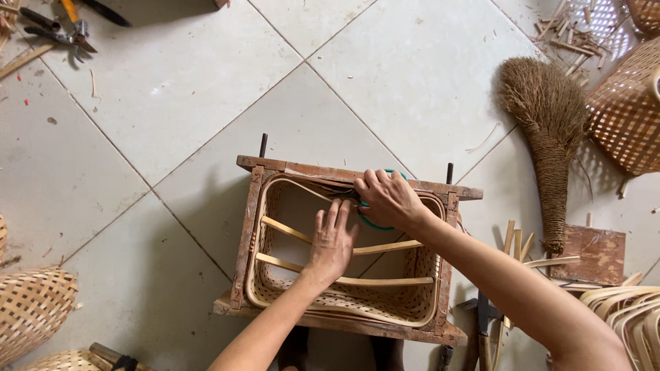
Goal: The person sits on the floor and fits a flexible woven bamboo panel into a wooden basket frame, pressing and tucking its edges along the rim. They then bend thin bamboo strips across the basket and weave them over the panel, and finally trim excess material with scissors.
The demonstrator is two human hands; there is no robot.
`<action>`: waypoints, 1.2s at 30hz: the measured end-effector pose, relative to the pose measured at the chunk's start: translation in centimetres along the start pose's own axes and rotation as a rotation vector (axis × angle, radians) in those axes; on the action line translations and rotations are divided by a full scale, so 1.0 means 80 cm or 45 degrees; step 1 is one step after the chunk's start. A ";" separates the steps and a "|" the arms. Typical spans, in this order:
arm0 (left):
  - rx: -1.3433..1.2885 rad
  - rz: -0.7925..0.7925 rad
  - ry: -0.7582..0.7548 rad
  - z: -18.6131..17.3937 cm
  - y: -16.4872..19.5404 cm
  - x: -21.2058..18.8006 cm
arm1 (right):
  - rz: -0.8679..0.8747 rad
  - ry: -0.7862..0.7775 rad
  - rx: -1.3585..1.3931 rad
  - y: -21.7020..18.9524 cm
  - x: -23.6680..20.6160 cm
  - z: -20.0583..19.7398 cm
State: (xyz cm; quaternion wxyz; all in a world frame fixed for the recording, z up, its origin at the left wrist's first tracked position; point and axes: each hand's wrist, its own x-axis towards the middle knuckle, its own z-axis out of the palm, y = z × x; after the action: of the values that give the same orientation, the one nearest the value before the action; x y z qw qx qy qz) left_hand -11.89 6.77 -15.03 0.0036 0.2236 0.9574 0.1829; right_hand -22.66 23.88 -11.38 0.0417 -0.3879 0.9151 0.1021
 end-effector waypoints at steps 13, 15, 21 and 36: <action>0.035 -0.074 -0.250 -0.014 0.005 0.008 | -0.014 -0.045 0.025 -0.002 0.009 0.028; 0.012 -0.075 -0.347 -0.012 0.002 0.006 | -0.009 -0.018 0.026 -0.007 0.016 0.028; -0.010 -0.020 -0.132 0.014 -0.008 0.001 | -0.052 0.098 0.068 -0.011 0.017 0.036; -0.111 -0.033 -0.022 0.007 -0.002 0.002 | 0.071 0.067 0.094 -0.012 0.015 0.023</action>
State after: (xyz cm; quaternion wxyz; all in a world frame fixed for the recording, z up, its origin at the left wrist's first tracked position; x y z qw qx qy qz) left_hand -12.06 6.90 -15.60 0.0241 0.2122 0.9513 0.2225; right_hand -22.81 22.75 -13.50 0.0290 -0.3629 0.9295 0.0593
